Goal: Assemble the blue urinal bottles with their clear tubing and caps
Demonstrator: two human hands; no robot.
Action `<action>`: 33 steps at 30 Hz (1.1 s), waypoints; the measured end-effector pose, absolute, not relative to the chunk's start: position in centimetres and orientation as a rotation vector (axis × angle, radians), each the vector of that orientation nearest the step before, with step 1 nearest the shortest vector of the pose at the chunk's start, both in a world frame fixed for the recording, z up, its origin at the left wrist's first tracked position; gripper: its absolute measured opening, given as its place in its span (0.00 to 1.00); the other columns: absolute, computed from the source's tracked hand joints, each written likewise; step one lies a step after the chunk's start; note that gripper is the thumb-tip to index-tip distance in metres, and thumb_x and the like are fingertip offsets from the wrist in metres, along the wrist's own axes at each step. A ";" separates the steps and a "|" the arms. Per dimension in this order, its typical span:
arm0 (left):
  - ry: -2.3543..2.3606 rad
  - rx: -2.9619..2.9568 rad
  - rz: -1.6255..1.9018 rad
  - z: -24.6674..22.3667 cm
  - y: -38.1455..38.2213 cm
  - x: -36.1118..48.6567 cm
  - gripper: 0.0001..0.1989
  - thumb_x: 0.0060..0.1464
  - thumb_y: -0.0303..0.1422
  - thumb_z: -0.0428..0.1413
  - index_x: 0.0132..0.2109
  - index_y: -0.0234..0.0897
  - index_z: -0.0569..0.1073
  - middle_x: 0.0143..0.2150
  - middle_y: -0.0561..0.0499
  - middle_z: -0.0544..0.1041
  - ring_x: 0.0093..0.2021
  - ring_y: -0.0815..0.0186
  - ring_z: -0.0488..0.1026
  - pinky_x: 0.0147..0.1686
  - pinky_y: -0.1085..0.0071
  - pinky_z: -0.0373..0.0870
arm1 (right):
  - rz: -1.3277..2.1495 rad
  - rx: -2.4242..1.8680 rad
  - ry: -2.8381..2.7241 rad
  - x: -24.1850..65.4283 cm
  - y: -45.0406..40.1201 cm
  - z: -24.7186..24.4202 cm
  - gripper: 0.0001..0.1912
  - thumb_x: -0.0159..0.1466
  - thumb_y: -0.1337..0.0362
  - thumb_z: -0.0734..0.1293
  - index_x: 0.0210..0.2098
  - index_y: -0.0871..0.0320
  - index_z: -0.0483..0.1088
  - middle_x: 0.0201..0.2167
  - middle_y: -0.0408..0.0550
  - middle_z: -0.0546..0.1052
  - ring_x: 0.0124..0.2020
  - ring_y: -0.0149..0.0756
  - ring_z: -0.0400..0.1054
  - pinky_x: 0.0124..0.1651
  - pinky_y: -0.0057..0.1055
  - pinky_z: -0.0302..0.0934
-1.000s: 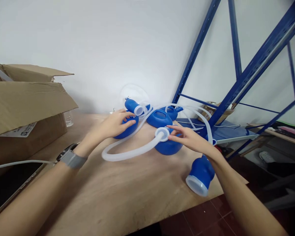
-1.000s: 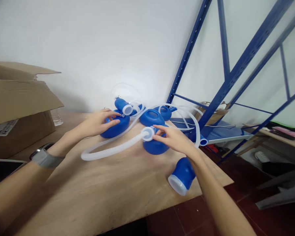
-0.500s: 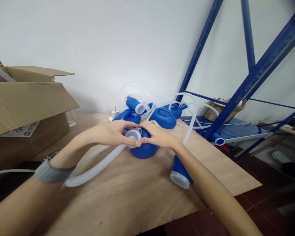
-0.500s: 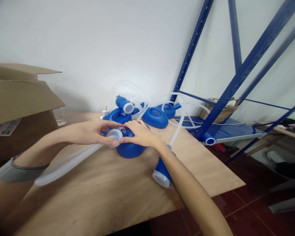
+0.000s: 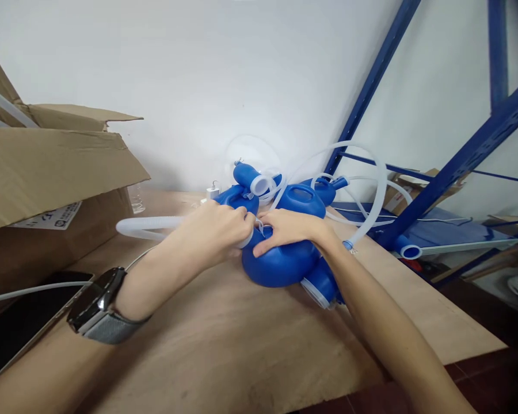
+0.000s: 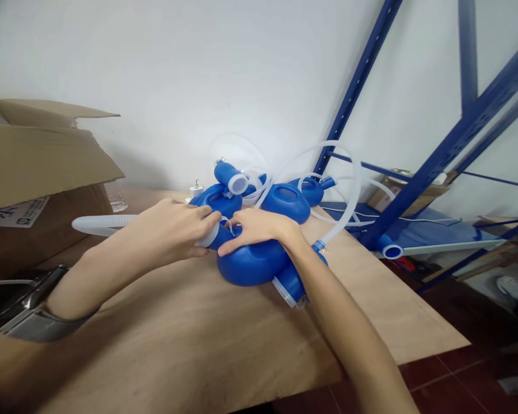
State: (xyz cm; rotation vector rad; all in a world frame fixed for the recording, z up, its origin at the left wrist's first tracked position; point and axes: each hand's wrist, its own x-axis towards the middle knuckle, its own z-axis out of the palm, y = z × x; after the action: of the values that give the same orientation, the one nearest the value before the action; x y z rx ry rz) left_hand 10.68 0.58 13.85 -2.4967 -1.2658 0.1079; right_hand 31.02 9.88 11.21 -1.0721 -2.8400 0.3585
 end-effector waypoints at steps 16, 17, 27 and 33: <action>-1.342 -2.903 -0.146 15.1 3.6 6.3 0.28 0.55 0.47 0.59 0.62 0.49 0.75 0.45 0.50 0.83 0.42 0.56 0.78 0.36 0.68 0.67 | 0.301 -0.963 -2.926 31.3 8.6 10.8 0.31 0.56 0.33 0.72 0.43 0.51 0.79 0.49 0.47 0.81 0.49 0.52 0.75 0.49 0.40 0.65; -1.332 -2.922 -0.161 15.1 3.6 6.2 0.26 0.56 0.46 0.58 0.61 0.49 0.75 0.44 0.50 0.83 0.41 0.57 0.78 0.36 0.69 0.67 | 0.346 -0.914 -2.874 31.6 8.6 10.7 0.30 0.58 0.35 0.72 0.48 0.50 0.78 0.55 0.47 0.79 0.54 0.52 0.74 0.53 0.41 0.65; -1.232 -2.693 -0.148 14.8 2.7 7.2 0.20 0.60 0.39 0.56 0.59 0.50 0.75 0.53 0.48 0.80 0.42 0.56 0.79 0.35 0.67 0.65 | 0.539 -0.722 -2.770 32.9 7.7 10.7 0.19 0.76 0.52 0.59 0.53 0.53 0.78 0.55 0.48 0.80 0.56 0.43 0.74 0.61 0.38 0.63; -1.264 -2.632 -0.158 14.7 2.4 7.7 0.20 0.57 0.36 0.55 0.57 0.49 0.76 0.52 0.47 0.80 0.39 0.55 0.79 0.37 0.65 0.67 | 0.153 -0.840 -2.749 32.7 7.1 9.1 0.20 0.76 0.55 0.55 0.46 0.56 0.76 0.45 0.51 0.82 0.43 0.44 0.76 0.49 0.39 0.66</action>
State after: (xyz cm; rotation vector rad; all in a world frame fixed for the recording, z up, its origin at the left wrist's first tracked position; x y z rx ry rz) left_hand 7.66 2.38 14.72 -2.6317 -1.2637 -0.1576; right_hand 32.68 7.09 9.13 -0.8396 -2.7491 0.1533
